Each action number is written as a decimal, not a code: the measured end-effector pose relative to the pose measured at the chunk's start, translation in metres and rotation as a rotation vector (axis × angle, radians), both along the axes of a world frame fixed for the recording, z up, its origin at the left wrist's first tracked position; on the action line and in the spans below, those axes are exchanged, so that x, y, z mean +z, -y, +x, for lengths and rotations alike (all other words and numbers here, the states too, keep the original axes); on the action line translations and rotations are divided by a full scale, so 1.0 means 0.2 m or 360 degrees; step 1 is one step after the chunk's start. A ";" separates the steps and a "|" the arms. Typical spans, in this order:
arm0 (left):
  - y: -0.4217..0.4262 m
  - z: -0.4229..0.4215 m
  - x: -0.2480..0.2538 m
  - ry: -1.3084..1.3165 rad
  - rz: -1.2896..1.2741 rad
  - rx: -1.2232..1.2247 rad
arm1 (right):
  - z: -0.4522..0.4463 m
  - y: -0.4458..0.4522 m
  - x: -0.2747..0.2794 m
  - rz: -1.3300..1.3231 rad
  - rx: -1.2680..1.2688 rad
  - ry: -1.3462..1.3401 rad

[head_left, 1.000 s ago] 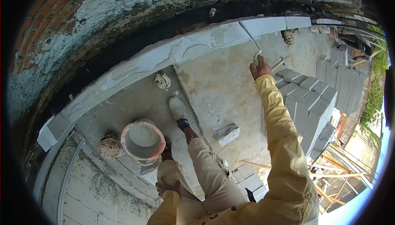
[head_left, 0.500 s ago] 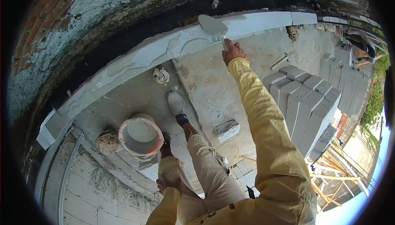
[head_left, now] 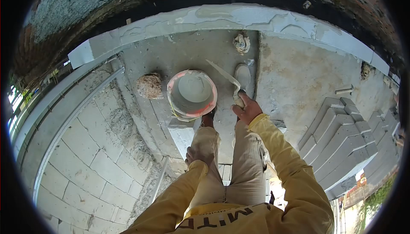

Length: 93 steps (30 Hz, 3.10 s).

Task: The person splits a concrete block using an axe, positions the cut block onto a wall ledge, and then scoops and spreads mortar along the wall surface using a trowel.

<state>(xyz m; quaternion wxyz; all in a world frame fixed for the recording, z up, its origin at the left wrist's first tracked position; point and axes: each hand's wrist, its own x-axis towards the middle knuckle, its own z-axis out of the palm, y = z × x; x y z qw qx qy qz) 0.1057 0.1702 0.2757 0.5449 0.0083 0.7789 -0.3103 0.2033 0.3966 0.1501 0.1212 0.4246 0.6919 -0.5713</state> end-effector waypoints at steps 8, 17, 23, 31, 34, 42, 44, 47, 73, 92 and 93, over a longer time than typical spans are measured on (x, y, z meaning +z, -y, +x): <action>0.17 0.02 0.02 -0.0059 0.0171 0.0068 | -0.53 0.66 -0.32 -0.0713 0.0198 0.0834; 0.33 0.07 0.00 0.0005 0.0236 0.0092 | -0.62 0.75 -0.95 -0.0190 0.1925 0.0103; 0.24 -0.01 0.04 -0.0014 0.0258 0.0065 | -0.27 0.58 -0.35 -0.1294 -0.0281 0.0286; 0.21 -0.04 0.00 -0.0029 0.0124 0.0024 | 0.05 0.40 -0.02 -0.1731 -0.0733 -0.0070; 0.16 -0.06 0.02 -0.0079 0.0085 -0.0067 | 0.11 0.30 0.03 -0.1759 -0.0846 -0.0228; 0.09 -0.01 -0.02 -0.0217 0.0126 -0.0334 | 0.39 -0.14 0.04 -0.1270 -0.1591 -0.0560; 0.11 -0.01 -0.05 -0.0298 0.0144 -0.0421 | 0.47 -0.35 0.05 -0.0958 -0.1804 -0.0613; 0.09 -0.02 -0.05 -0.0309 0.0167 -0.0501 | 0.62 -0.66 -0.05 -0.0469 -0.2081 -0.0562; 0.32 -0.09 -0.09 -0.0254 0.0250 -0.0330 | 0.61 -1.16 -1.06 0.0929 -0.2103 0.0283; 0.34 -0.10 0.02 -0.0211 0.0417 0.0052 | -0.02 0.21 -0.39 0.0333 -0.0855 0.0105; 0.46 -0.08 -0.01 -0.0217 0.0450 0.0092 | -0.09 0.35 -0.33 0.0188 -0.0746 0.0035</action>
